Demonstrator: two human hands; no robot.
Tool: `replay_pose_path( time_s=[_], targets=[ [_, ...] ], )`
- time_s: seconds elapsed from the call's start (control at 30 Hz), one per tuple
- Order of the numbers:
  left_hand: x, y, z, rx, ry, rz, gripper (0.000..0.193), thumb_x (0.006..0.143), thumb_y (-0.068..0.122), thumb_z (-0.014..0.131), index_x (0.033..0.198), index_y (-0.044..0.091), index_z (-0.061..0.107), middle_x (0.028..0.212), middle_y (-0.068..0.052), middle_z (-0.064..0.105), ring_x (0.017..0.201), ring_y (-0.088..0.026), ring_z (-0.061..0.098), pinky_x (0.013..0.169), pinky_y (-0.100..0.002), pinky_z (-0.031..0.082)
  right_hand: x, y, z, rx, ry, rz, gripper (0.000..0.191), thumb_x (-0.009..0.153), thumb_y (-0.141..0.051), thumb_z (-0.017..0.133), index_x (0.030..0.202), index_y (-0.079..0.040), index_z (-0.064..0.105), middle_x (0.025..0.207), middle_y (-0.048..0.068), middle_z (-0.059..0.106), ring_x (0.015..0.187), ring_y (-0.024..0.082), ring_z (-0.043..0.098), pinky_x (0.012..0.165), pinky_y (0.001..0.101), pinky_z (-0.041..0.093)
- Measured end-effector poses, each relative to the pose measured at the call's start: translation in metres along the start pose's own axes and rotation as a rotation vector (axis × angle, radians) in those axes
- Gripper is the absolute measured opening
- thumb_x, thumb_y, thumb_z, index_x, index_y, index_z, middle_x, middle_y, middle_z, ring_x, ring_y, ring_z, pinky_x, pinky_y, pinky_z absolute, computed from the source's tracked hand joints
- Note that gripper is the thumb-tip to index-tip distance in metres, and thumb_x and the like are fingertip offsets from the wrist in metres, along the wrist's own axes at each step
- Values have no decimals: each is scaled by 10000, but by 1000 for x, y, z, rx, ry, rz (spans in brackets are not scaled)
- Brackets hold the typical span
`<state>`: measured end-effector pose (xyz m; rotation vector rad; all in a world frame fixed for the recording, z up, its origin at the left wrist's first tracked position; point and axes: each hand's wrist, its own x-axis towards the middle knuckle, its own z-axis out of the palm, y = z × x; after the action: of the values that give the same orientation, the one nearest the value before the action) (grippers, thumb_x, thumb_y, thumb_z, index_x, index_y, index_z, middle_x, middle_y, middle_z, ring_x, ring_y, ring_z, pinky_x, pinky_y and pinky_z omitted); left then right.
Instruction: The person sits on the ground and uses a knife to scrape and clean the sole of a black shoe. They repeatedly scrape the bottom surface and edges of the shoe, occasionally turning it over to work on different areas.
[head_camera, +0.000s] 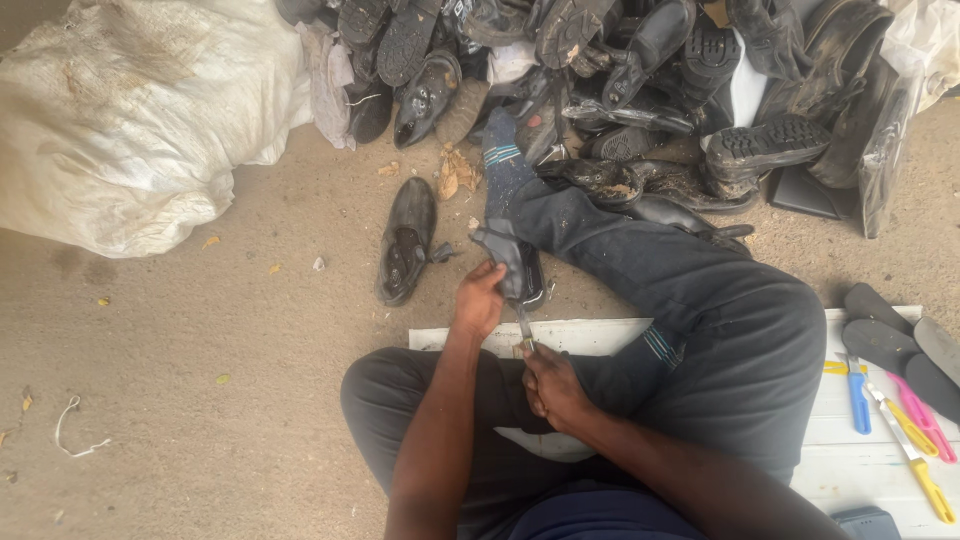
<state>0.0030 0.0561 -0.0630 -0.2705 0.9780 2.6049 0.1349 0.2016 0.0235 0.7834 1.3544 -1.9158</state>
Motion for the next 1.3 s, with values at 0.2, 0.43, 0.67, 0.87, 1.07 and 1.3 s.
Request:
replay_pose_path(
  time_s=[0.2, 0.43, 0.67, 0.87, 1.07, 1.3],
  targets=[
    [-11, 42, 52, 2276, -590, 70, 427, 753, 31, 682, 1150, 169, 757, 1590, -100, 418, 1490, -393, 322, 1132, -516, 249, -1, 2, -19, -136, 26, 87, 366, 1050, -254, 513, 1357, -56, 501, 618, 11, 460, 367, 100, 345, 335, 288, 284],
    [-29, 57, 78, 2592, -1035, 538, 159, 943, 174, 606, 986, 112, 745, 1197, -83, 700, 1306, -249, 524, 1242, -467, 266, -20, 6, -31, -314, 74, 89, 372, 1022, -284, 534, 1376, -174, 512, 603, 6, 446, 361, 103, 336, 334, 295, 277],
    [-54, -4, 47, 2339, -781, 729, 119, 891, 197, 635, 914, 121, 723, 935, -47, 735, 941, -201, 656, 911, -367, 457, -50, 7, -59, -451, 51, 98, 238, 1048, -265, 531, 1160, -82, 636, 578, 0, 467, 362, 79, 357, 336, 274, 291],
    [-70, -27, 60, 2253, -676, 599, 101, 855, 164, 675, 926, 105, 716, 941, -58, 726, 964, -222, 650, 888, -382, 479, -71, -17, -74, -628, 33, 127, 228, 1053, -249, 511, 973, -49, 586, 598, 16, 482, 365, 90, 374, 349, 294, 302],
    [-58, -20, 42, 2113, -437, 732, 204, 843, 117, 659, 1029, 120, 742, 1041, -84, 713, 1044, -261, 653, 946, -427, 476, -50, -26, -65, -688, 57, 50, 220, 1046, -263, 521, 1078, -68, 619, 616, 1, 488, 428, 95, 405, 396, 298, 364],
    [17, -3, 8, 1225, 341, 533, 219, 871, 171, 786, 1006, 3, 746, 979, -155, 714, 865, -311, 695, 780, -406, 537, 51, -75, -51, -703, 41, -102, 231, 1040, -279, 519, 1128, -99, 633, 632, 3, 502, 441, 99, 395, 385, 305, 324]
  ],
)
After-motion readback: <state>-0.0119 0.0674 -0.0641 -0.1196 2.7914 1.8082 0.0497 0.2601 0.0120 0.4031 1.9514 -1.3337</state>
